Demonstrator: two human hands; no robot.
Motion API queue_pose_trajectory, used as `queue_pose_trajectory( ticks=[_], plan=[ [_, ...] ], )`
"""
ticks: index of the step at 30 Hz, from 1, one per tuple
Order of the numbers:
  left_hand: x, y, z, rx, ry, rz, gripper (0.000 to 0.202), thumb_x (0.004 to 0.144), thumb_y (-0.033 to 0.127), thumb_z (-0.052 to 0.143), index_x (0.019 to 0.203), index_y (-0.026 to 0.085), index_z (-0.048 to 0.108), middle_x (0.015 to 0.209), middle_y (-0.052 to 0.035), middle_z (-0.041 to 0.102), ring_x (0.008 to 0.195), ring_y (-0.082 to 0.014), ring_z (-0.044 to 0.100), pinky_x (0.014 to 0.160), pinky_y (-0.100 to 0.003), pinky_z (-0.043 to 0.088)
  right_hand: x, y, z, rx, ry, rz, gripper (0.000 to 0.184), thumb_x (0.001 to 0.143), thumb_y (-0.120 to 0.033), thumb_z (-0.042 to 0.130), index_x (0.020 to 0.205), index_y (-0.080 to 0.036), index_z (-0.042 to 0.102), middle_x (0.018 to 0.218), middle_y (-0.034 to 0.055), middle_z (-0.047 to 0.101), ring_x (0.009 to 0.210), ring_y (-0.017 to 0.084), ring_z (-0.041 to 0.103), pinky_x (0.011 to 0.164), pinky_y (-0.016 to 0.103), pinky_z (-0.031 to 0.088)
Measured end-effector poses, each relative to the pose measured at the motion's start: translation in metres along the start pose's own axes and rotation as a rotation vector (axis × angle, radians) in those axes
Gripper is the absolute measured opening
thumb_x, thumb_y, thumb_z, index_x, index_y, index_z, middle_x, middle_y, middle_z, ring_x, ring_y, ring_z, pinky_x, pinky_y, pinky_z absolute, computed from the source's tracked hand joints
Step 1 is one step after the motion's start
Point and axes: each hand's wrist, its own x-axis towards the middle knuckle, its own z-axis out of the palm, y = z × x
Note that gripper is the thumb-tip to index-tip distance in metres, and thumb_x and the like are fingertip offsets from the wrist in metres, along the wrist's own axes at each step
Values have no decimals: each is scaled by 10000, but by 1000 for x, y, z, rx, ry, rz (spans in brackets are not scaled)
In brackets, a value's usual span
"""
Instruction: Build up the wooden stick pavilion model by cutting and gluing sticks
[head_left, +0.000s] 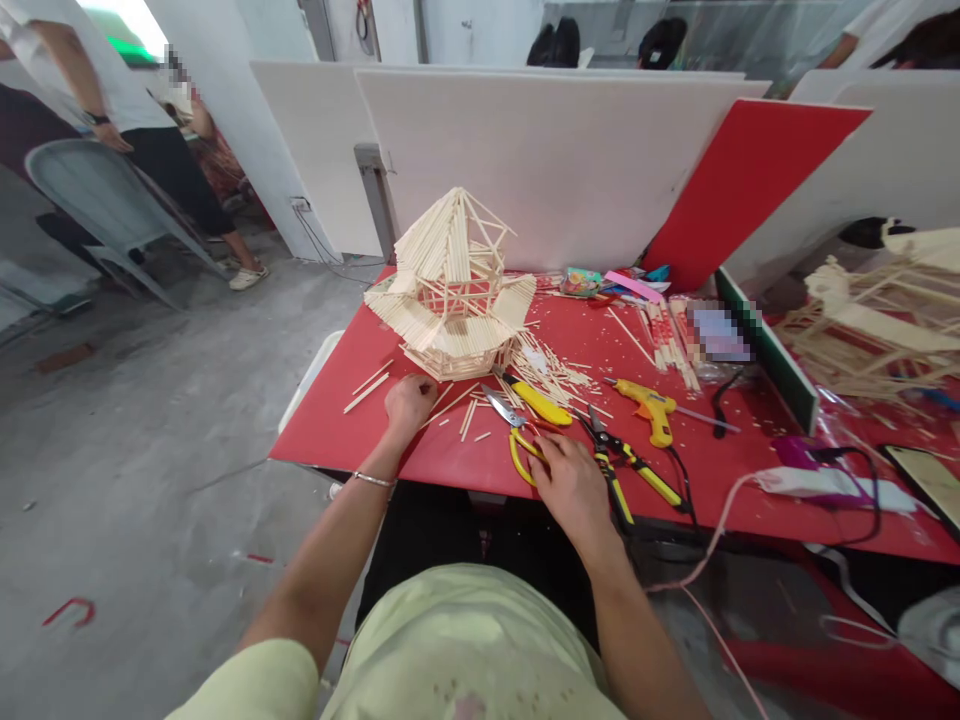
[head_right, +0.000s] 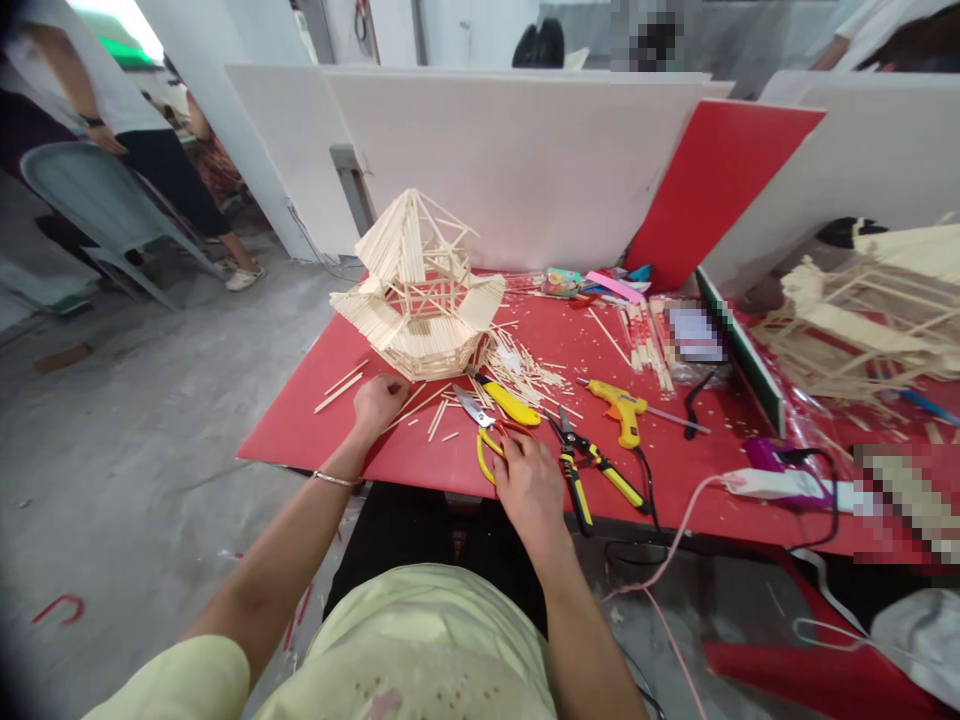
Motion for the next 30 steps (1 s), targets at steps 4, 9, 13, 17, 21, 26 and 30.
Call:
queue_pose_trajectory(
  ticks=[4,9,13,17,21,26,30],
  plan=[
    [0,-1,1,-25,9,-6,274,868,332,545,1020,279,766,1086,-40,744,960,-218,667,751,-276,452,-2,3,-1,40,-4,12,354,959,-306,466,1235,-177,647,1207,90,648,1089,227,560,979,344,421],
    [-1,2,2,-15,21,20,306,889,330,533,1091,285,759,1158,-45,725,993,-209,662,773,-266,458,6,1,0,76,6,-3,357,969,-330,451,1227,-190,655,1195,85,657,1071,215,566,953,323,414],
    [-7,6,-6,1,1,50,299,887,316,539,1079,271,763,1097,-48,738,977,-213,663,762,-262,454,30,31,-13,9,78,99,355,986,-336,409,1159,-220,696,1047,78,678,967,210,551,849,312,403],
    [-25,27,-10,-133,44,160,305,921,338,515,1056,232,766,1092,-62,737,943,-197,666,799,-258,462,70,88,-30,-220,201,228,365,973,-337,419,1066,-207,747,971,112,640,944,242,491,782,345,353],
    [-45,62,-7,-381,-81,388,281,930,337,524,1009,231,772,956,-58,746,872,-182,668,809,-256,480,103,126,-33,-348,100,110,365,946,-272,428,1019,-156,766,899,139,607,943,259,450,756,368,324],
    [-53,92,1,-565,-179,421,263,932,333,538,987,221,769,1005,-71,748,943,-207,671,876,-297,498,119,135,-28,-408,2,-8,380,949,-208,385,922,-159,761,923,140,607,974,265,441,816,386,308],
    [-53,95,7,-609,-185,415,241,921,316,557,972,221,772,988,-70,749,922,-206,673,859,-302,503,125,138,-26,-432,-56,-79,359,938,-181,395,916,-179,754,957,144,605,1017,281,433,844,403,303]
  ],
)
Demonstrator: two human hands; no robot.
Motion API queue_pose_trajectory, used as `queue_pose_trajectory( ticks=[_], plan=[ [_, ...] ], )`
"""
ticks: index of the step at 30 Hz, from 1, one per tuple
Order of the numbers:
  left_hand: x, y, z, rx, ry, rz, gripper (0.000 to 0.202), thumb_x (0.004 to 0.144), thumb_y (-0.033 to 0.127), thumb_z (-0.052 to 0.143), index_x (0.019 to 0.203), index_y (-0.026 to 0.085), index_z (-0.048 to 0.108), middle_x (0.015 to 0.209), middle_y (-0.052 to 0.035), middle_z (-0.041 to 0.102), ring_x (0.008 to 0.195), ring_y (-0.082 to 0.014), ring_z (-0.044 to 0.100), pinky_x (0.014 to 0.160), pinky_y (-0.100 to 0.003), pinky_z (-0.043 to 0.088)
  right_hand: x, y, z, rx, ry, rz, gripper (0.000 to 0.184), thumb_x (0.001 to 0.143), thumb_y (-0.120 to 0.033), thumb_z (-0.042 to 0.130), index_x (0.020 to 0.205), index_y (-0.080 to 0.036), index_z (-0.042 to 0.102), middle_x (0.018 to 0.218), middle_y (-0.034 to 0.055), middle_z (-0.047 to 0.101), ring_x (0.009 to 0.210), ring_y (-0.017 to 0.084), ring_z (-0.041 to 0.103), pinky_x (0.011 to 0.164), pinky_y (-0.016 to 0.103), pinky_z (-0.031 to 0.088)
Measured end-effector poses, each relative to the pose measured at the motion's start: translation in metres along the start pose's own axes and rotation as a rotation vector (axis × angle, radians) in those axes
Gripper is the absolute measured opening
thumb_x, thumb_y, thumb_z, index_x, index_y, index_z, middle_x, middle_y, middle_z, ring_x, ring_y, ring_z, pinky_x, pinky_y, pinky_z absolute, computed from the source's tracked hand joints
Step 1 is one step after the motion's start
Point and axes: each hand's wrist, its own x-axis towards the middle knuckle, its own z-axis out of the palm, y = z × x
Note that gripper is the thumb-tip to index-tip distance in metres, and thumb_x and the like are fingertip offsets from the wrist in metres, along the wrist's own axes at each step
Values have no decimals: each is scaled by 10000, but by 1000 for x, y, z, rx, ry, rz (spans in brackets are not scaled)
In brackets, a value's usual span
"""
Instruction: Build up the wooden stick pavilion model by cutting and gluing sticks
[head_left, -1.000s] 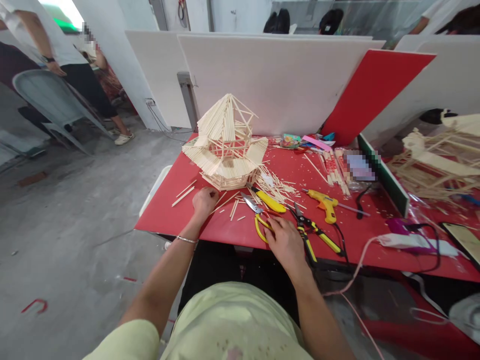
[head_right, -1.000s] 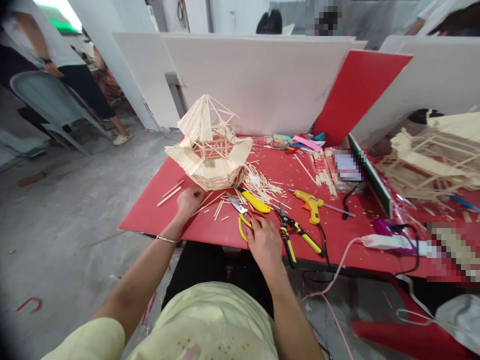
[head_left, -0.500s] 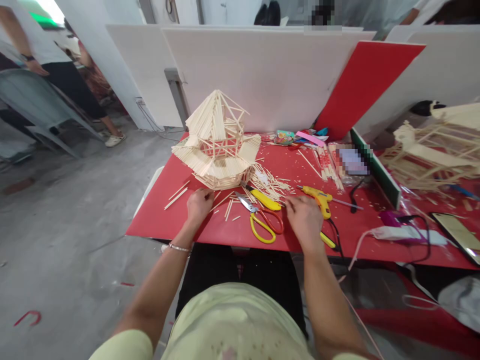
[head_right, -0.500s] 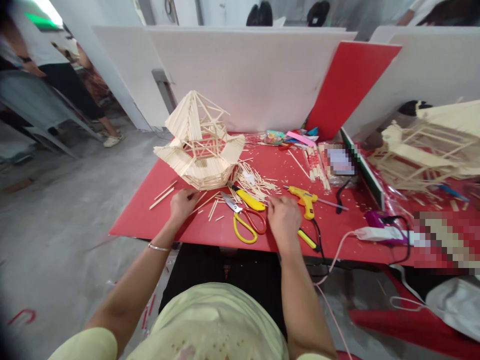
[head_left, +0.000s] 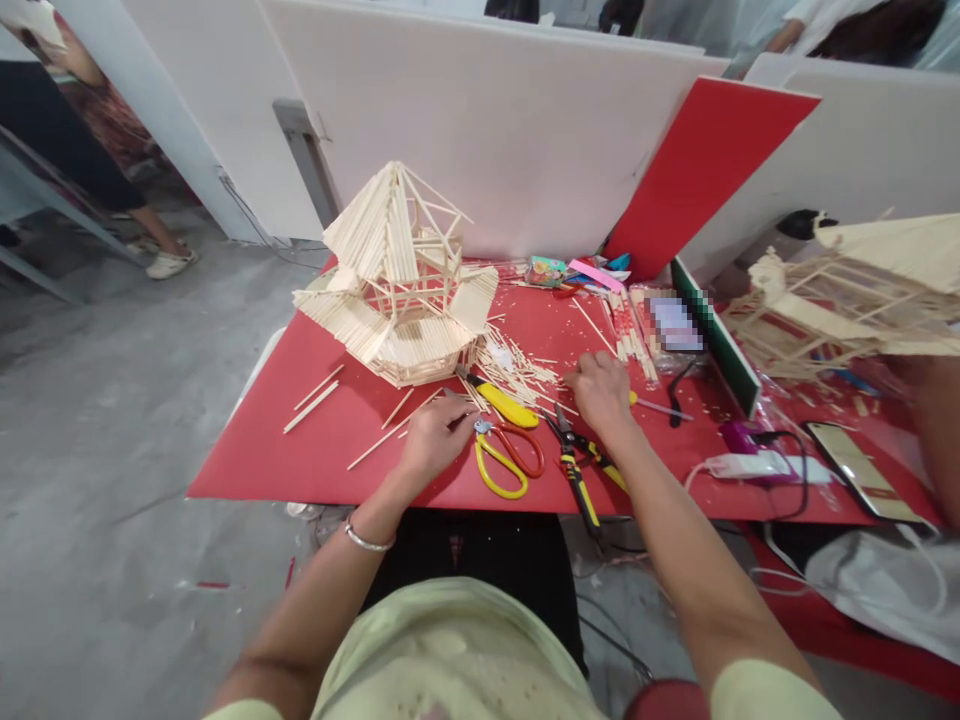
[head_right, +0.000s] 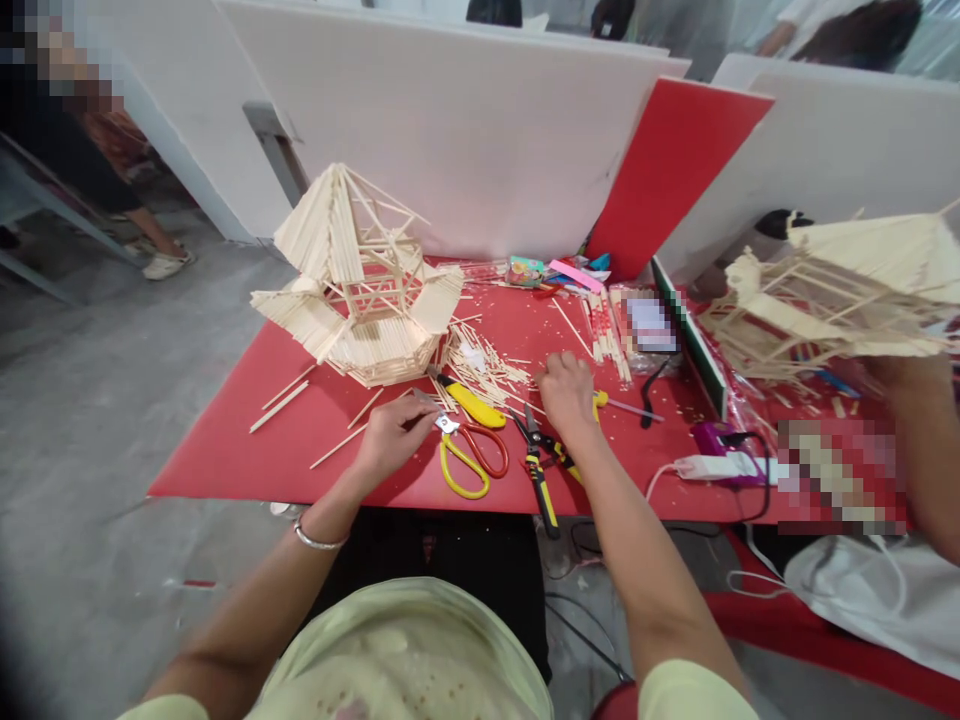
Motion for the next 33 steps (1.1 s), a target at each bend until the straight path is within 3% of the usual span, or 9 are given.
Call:
queue_pose_trajectory(
  ticks=[7,14,17,20,23,26,30,33],
  plan=[
    [-1,4,2,-91,5,21,211,904,309,586,921,212,773,914,-57,752,855,-192,676,813,-292,504,6,-6,2,-7,-33,-55,341,927,-122,392,873,-154,727,944,137,602,1008,272,447,826,390,319],
    [-4,17,18,-338,-1,-104,196,844,358,661,855,200,775,840,-64,743,780,-196,670,749,-308,531,-12,-18,-14,56,37,10,323,949,-171,393,960,-142,715,956,135,596,989,268,468,852,380,360],
    [-4,23,29,-667,-42,-286,259,773,413,735,894,186,764,796,-48,725,648,-156,650,589,-256,504,-33,-45,-37,404,175,76,261,963,-281,455,977,-203,703,969,80,600,970,227,504,885,345,397],
    [-5,30,37,-929,-114,-435,355,696,447,806,903,164,751,725,-21,695,486,-72,547,443,-183,376,-53,-85,-59,776,219,39,226,955,-337,497,919,-224,689,957,52,605,959,201,543,873,319,437],
    [-9,32,32,-1050,-120,-471,379,654,452,842,832,135,735,658,-11,665,431,-33,468,387,-157,280,-63,-117,-70,911,280,56,224,962,-343,496,943,-223,684,961,53,606,982,200,553,914,333,440],
    [-18,29,20,-1075,-128,-457,373,667,461,836,745,118,711,599,-8,636,433,-33,471,384,-151,278,-69,-134,-72,989,277,83,226,963,-348,495,939,-232,688,942,48,613,972,197,563,914,336,453],
    [-30,25,9,-1065,-122,-431,373,691,465,822,715,118,688,576,-6,626,419,-33,475,379,-148,285,-77,-144,-78,1021,257,36,256,972,-365,482,984,-245,709,929,49,614,968,194,572,904,334,473],
    [-36,27,6,-1079,-49,-456,390,667,475,834,716,130,660,590,6,623,399,-31,470,368,-149,283,-84,-140,-87,968,208,-119,314,985,-336,443,1181,-272,679,1041,61,625,1043,194,570,949,340,465]
  ],
)
